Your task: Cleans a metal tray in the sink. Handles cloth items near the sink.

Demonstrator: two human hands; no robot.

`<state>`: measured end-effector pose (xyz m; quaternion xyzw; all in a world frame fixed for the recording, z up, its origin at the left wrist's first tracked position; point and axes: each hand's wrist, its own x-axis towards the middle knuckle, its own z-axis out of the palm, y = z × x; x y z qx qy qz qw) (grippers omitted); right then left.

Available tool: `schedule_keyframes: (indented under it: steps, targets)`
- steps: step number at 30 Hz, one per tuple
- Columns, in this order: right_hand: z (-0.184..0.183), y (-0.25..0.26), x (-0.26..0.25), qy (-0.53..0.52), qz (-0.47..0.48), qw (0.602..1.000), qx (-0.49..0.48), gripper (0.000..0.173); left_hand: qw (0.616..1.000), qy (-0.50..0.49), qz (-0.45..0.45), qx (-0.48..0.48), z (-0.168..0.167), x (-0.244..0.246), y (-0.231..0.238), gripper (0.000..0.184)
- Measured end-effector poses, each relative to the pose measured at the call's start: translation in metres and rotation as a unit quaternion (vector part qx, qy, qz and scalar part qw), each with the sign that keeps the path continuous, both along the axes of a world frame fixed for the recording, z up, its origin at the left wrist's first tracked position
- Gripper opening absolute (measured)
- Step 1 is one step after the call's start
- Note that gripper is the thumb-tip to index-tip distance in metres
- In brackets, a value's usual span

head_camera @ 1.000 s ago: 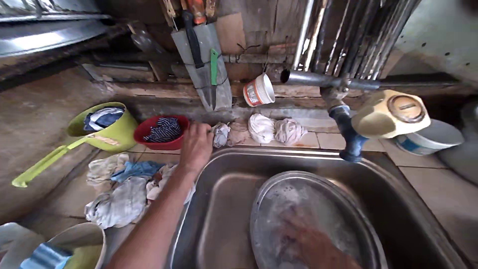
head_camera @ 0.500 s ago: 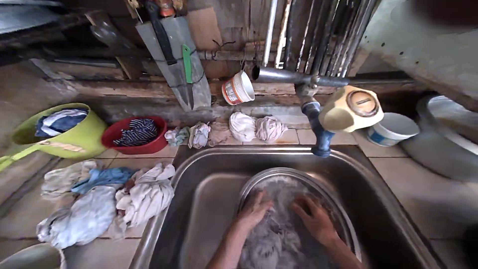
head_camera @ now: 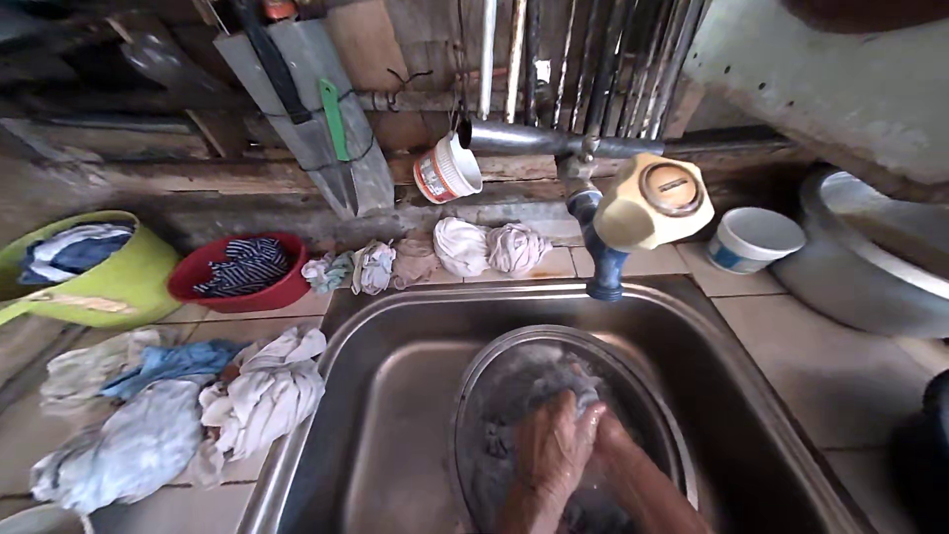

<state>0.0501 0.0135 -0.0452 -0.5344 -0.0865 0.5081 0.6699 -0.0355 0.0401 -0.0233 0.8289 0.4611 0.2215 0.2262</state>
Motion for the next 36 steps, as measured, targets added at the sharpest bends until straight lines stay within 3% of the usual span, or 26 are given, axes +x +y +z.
schedule_keyframes:
  steps: [2,5,8,11,14,16,17,20,22,27,29,30,32,33,35,36]
  targets:
    - [0.021,-0.003,0.004,0.010,0.046,0.996,-0.074,0.038,0.996,0.064,-0.005,-0.063,0.007,-0.004,0.021,0.053]
    - [0.029,-0.012,0.023,-0.146,0.179,0.950,-0.209,0.054,0.976,0.166,-0.008,-0.143,0.013,-0.017,0.056,0.056]
    - [0.022,-0.017,0.038,-0.358,0.322,0.824,-0.298,0.053,0.961,0.201,-0.073,-0.175,-0.009,-0.030,0.062,0.053]
    - [0.010,-0.009,0.043,-0.416,0.441,0.715,-0.349,0.048,0.938,0.233,-0.152,-0.205,-0.026,-0.027,0.056,0.051]
    - [0.013,-0.001,0.046,-0.460,0.470,0.650,-0.381,0.042,0.921,0.255,-0.119,-0.270,-0.019,-0.019,0.067,0.043]
    - [0.026,0.007,0.057,-0.502,0.396,0.684,-0.351,0.043,0.945,0.142,-0.065,-0.287,-0.010,-0.023,0.082,0.043]
    - [0.033,0.009,0.066,-0.505,0.347,0.727,-0.310,0.041,0.955,0.067,-0.055,-0.282,-0.004,-0.029,0.089,0.040]
    - [0.060,0.008,0.084,-0.409,0.252,0.865,-0.147,0.031,0.945,-0.104,-0.067,-0.302,0.031,-0.047,0.102,0.029]
    - [0.085,0.004,0.087,-0.357,0.239,0.902,-0.038,0.022,0.929,-0.183,-0.101,-0.306,0.068,-0.055,0.101,0.023]
    - [0.158,-0.007,0.075,-0.373,0.201,0.899,0.111,0.015,0.929,-0.246,-0.139,-0.241,0.167,-0.066,0.089,0.022]
    - [0.158,-0.012,0.069,-0.400,0.201,0.881,0.151,0.009,0.910,-0.307,-0.132,-0.248,0.190,-0.067,0.082,0.023]
    - [0.145,-0.016,0.064,-0.409,0.233,0.872,0.135,0.018,0.896,-0.339,-0.125,-0.259,0.194,-0.065,0.079,0.024]
    - [0.104,-0.025,0.062,-0.397,0.341,0.851,0.038,0.032,0.893,-0.344,-0.104,-0.270,0.184,-0.065,0.079,0.025]
    - [0.086,-0.031,0.066,-0.387,0.373,0.843,0.003,0.033,0.914,-0.300,-0.094,-0.257,0.171,-0.066,0.083,0.026]
    - [0.073,-0.038,0.079,-0.396,0.331,0.856,0.016,0.025,0.969,-0.123,-0.081,-0.198,0.138,-0.072,0.090,0.024]
    - [0.073,-0.039,0.083,-0.397,0.292,0.869,0.039,0.021,0.978,-0.035,-0.077,-0.193,0.121,-0.074,0.089,0.026]
